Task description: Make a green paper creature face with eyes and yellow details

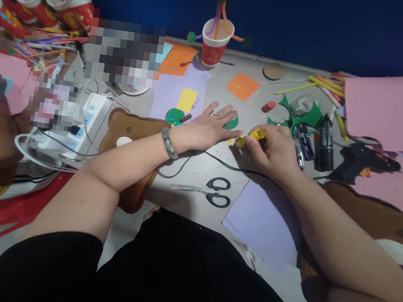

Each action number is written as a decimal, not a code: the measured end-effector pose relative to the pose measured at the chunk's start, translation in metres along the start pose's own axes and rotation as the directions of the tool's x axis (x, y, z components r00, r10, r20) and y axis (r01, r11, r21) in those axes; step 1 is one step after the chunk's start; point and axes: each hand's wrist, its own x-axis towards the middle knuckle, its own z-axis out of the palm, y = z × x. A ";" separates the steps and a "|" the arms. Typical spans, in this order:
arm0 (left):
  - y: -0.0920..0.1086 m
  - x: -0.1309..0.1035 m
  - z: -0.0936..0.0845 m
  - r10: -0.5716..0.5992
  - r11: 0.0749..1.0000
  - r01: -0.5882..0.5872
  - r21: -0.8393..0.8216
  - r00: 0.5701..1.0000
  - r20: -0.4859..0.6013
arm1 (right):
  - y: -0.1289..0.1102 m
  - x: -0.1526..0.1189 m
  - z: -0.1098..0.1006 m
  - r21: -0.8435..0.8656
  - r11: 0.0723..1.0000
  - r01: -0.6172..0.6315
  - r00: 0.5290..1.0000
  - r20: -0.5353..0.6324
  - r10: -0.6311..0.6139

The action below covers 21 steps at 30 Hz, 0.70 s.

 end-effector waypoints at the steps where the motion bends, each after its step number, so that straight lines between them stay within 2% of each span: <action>1: -0.001 0.000 0.000 0.002 1.000 -0.002 0.012 1.000 0.004 | 0.000 0.000 -0.001 0.006 1.000 -0.010 1.000 -0.023 0.011; 5: -0.003 -0.001 0.003 0.010 0.999 -0.011 0.039 1.000 0.022 | -0.002 0.001 -0.007 0.051 0.997 -0.052 0.989 -0.138 0.059; 8: -0.004 -0.001 0.003 0.016 0.999 -0.017 0.047 1.000 0.015 | -0.003 0.001 -0.008 0.057 0.997 -0.050 0.983 -0.172 0.060; 13: -0.001 -0.001 -0.001 -0.003 0.998 0.001 0.056 0.999 0.050 | -0.003 0.000 -0.002 0.023 0.999 -0.034 0.994 -0.099 0.036; 17: -0.001 -0.002 -0.002 0.020 0.998 -0.021 0.058 1.000 0.019 | 0.000 0.001 0.005 -0.011 1.000 0.004 0.999 -0.034 -0.004; 21: -0.001 -0.003 -0.001 0.014 0.997 -0.015 0.069 1.000 0.013 | 0.004 0.002 0.003 -0.014 1.000 0.016 1.000 -0.017 -0.016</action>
